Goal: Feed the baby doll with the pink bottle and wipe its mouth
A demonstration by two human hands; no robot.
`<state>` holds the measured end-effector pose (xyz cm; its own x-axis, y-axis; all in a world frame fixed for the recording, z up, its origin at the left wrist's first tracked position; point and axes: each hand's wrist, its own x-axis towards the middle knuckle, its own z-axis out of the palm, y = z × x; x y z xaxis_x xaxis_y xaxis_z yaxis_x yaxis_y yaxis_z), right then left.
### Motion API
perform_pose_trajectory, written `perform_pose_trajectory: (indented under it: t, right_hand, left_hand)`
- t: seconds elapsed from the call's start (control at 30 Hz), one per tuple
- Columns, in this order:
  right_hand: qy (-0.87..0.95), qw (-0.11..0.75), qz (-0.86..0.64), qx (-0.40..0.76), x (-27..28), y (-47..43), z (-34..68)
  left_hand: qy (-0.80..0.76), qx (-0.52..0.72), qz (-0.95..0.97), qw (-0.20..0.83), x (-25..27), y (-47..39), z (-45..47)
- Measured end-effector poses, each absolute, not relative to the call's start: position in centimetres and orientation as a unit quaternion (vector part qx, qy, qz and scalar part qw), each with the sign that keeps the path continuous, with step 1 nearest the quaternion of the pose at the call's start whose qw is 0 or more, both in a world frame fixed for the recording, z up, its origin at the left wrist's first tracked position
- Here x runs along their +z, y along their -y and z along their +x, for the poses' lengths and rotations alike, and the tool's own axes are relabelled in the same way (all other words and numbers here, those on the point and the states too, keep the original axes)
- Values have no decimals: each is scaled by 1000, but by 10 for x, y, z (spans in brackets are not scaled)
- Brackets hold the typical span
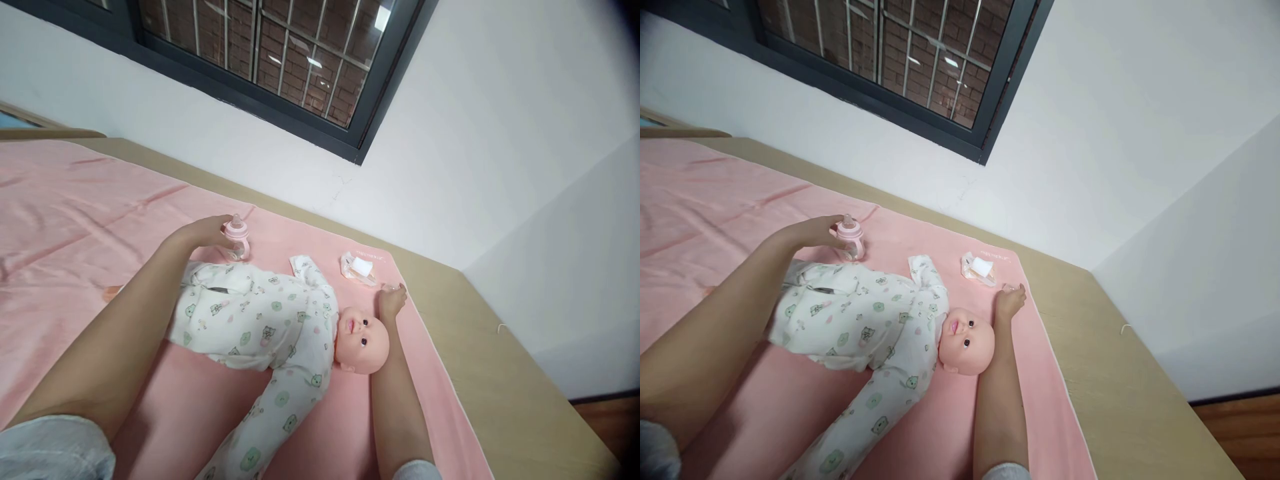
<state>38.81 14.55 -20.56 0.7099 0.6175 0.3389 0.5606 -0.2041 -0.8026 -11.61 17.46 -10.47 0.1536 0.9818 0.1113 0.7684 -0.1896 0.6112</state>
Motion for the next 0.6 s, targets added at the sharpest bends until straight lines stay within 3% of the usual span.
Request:
perform_pose_trajectory:
  t: [0.27,0.6]
  right_hand:
    - [345,521,-779,64,-203,-145,393]
    - [295,644,-697,113,-187,-153,401]
  left_hand:
    - [-630,242,711,198,-107,-181,-105]
    - [-614,326,704,146,-89,-172,-90]
